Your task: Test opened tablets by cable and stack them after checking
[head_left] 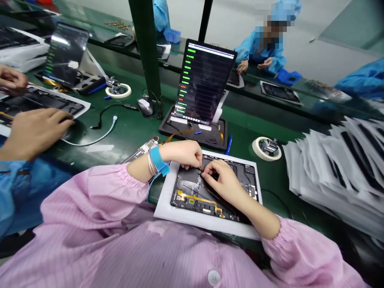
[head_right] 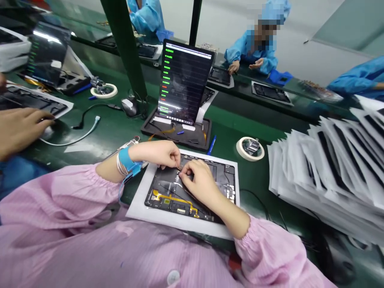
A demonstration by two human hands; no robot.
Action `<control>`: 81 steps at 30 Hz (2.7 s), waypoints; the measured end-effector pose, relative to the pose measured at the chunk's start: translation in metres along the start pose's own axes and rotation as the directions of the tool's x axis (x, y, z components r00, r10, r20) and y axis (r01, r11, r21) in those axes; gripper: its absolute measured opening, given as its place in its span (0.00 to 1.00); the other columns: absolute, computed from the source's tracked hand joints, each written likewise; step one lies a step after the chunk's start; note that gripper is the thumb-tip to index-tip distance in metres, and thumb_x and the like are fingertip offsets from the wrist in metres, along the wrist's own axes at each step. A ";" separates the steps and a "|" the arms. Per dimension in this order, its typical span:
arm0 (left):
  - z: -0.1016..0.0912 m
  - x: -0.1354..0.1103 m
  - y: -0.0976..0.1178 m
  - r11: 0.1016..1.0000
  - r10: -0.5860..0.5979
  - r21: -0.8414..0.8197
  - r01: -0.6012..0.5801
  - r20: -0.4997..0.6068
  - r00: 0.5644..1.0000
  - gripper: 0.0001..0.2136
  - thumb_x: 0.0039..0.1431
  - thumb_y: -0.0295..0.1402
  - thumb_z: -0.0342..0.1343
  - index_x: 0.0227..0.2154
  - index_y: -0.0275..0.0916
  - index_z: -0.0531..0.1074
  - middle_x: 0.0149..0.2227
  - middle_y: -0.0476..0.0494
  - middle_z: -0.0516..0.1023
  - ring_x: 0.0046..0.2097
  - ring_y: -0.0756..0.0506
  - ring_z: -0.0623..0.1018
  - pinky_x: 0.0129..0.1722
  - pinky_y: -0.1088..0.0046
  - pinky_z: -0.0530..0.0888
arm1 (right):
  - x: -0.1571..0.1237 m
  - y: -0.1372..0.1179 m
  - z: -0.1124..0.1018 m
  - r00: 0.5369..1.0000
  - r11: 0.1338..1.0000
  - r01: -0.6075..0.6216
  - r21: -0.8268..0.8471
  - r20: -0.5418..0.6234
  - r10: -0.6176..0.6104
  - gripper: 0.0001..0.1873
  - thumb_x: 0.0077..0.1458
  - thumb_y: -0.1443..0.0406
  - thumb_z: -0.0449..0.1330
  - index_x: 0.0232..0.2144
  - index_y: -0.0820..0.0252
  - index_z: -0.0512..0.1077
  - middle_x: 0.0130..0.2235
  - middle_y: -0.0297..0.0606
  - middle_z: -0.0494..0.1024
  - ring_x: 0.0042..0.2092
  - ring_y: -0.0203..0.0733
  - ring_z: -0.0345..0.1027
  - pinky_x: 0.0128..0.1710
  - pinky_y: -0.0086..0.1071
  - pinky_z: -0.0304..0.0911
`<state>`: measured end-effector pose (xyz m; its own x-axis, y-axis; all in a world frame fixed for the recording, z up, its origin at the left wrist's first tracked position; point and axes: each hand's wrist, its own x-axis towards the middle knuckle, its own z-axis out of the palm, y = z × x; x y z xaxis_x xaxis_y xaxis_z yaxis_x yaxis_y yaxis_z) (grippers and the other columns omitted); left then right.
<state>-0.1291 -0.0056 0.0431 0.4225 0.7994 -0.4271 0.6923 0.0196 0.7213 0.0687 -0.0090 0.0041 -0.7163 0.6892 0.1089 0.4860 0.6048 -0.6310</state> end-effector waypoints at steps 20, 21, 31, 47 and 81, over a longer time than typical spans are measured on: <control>0.008 0.008 -0.005 0.995 0.094 0.009 -0.095 0.022 0.995 0.07 0.42 0.27 0.53 0.25 0.36 0.75 0.20 0.49 0.75 0.22 0.52 0.71 0.22 0.79 0.62 | 0.001 0.001 0.002 1.000 1.000 -0.008 -0.003 -0.014 0.008 0.05 0.53 0.69 0.57 0.26 0.58 0.65 0.28 0.33 0.69 0.35 0.41 0.60 0.36 0.34 0.55; 0.008 0.008 -0.005 0.994 0.111 0.016 -0.111 0.018 0.994 0.07 0.42 0.27 0.53 0.24 0.36 0.75 0.21 0.50 0.75 0.23 0.52 0.71 0.23 0.79 0.62 | 0.000 0.001 0.002 1.000 1.000 -0.007 -0.004 -0.014 0.007 0.05 0.53 0.69 0.57 0.26 0.58 0.65 0.28 0.33 0.69 0.35 0.41 0.60 0.36 0.34 0.55; 0.009 0.007 -0.006 0.990 0.140 0.028 -0.140 0.002 0.990 0.07 0.41 0.27 0.55 0.25 0.36 0.76 0.21 0.51 0.74 0.23 0.53 0.69 0.23 0.79 0.61 | -0.001 0.001 0.004 1.000 0.999 -0.005 -0.050 -0.028 0.003 0.05 0.53 0.69 0.56 0.26 0.58 0.64 0.28 0.33 0.69 0.34 0.41 0.60 0.36 0.34 0.54; 0.011 0.005 0.000 0.977 0.189 0.104 -0.184 -0.043 0.981 0.04 0.42 0.26 0.56 0.22 0.35 0.76 0.20 0.51 0.73 0.23 0.53 0.69 0.23 0.79 0.61 | -0.002 0.001 0.005 0.999 0.997 -0.001 -0.072 -0.045 -0.002 0.05 0.51 0.70 0.56 0.26 0.58 0.64 0.28 0.34 0.69 0.35 0.42 0.60 0.36 0.34 0.55; -0.030 0.046 -0.005 0.807 0.397 0.540 0.240 -0.796 0.456 0.25 0.60 0.38 0.47 0.56 0.26 0.59 0.64 0.29 0.54 0.67 0.36 0.44 0.63 0.52 0.47 | -0.004 0.011 0.006 0.998 0.997 0.019 -0.079 -0.065 -0.024 0.04 0.53 0.69 0.56 0.27 0.58 0.64 0.29 0.33 0.69 0.35 0.42 0.61 0.36 0.34 0.54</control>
<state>-0.1303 0.0489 0.0362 0.0018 0.8504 0.5262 0.9757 -0.1168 0.1854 0.0735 -0.0076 -0.0079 -0.6936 0.6990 0.1741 0.5104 0.6474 -0.5660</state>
